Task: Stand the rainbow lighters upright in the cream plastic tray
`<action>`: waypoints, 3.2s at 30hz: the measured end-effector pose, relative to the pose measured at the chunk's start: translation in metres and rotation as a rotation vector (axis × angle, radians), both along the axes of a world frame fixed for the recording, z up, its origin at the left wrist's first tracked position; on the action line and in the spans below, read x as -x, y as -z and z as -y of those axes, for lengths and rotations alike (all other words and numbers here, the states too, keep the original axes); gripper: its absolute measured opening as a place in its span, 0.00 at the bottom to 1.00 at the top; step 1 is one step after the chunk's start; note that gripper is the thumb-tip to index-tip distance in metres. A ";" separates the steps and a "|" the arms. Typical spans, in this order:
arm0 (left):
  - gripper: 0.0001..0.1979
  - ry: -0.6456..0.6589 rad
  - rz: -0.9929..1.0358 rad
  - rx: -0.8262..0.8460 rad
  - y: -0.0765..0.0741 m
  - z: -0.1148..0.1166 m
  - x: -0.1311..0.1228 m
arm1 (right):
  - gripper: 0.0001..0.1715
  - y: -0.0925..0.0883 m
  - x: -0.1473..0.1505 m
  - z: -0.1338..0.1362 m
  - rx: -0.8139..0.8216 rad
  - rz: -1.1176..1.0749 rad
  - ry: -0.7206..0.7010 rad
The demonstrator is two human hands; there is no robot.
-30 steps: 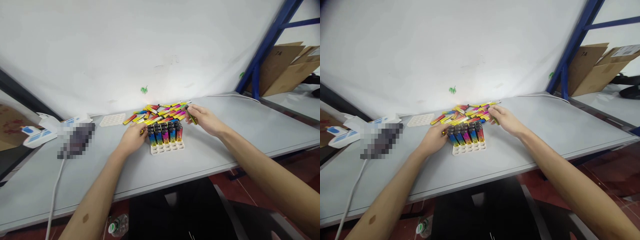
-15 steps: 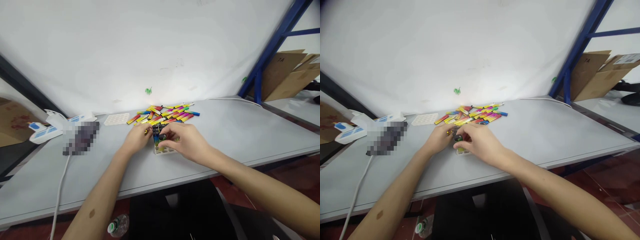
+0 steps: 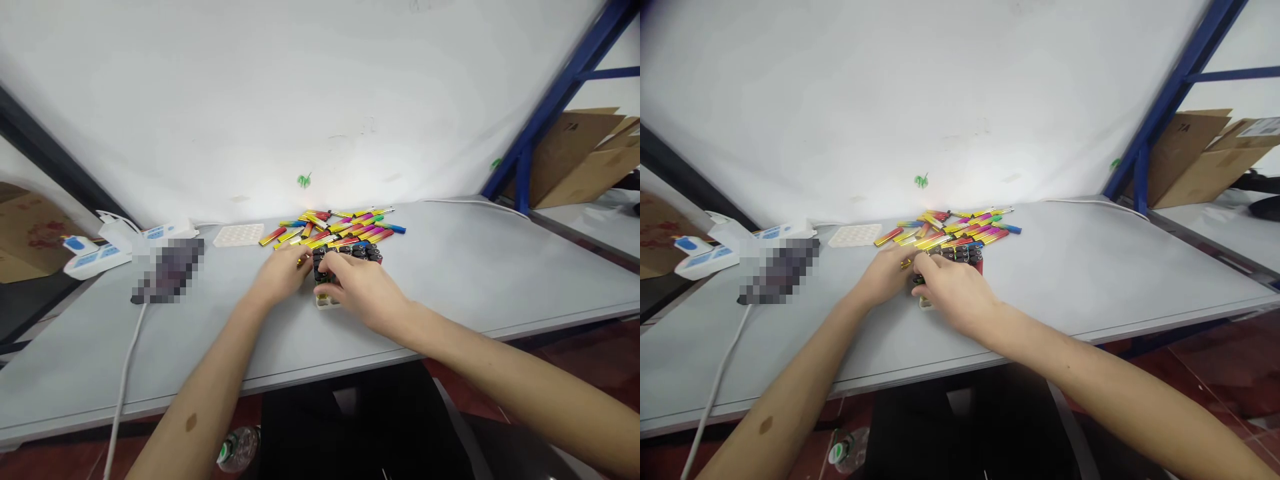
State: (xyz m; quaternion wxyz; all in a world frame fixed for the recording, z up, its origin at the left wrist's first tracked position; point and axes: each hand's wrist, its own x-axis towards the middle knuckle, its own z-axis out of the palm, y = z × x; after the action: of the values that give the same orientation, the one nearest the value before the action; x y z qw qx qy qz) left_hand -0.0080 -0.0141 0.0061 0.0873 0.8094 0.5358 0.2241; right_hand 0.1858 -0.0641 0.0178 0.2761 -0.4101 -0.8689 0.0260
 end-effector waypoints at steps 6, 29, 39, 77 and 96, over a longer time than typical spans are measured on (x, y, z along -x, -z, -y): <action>0.10 0.044 0.026 -0.020 0.001 0.000 0.001 | 0.19 -0.006 -0.001 0.006 -0.267 0.030 0.074; 0.11 -0.026 -0.062 0.008 0.002 -0.003 0.003 | 0.11 0.018 -0.147 -0.133 0.323 -0.161 0.725; 0.07 -0.005 -0.058 -0.030 0.003 -0.005 0.004 | 0.14 -0.003 -0.130 -0.120 0.480 -1.222 0.318; 0.06 -0.018 -0.065 -0.016 0.000 -0.002 0.003 | 0.28 0.000 -0.098 -0.104 0.716 -1.198 0.185; 0.06 -0.011 -0.057 -0.002 -0.001 -0.003 0.002 | 0.26 0.002 -0.097 -0.103 0.776 -1.222 0.146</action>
State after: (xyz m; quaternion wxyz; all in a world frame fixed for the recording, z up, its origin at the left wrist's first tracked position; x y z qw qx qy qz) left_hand -0.0104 -0.0114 0.0071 0.0701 0.8125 0.5424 0.2019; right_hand 0.2829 0.0390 0.0156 0.5477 -0.4476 -0.4582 0.5382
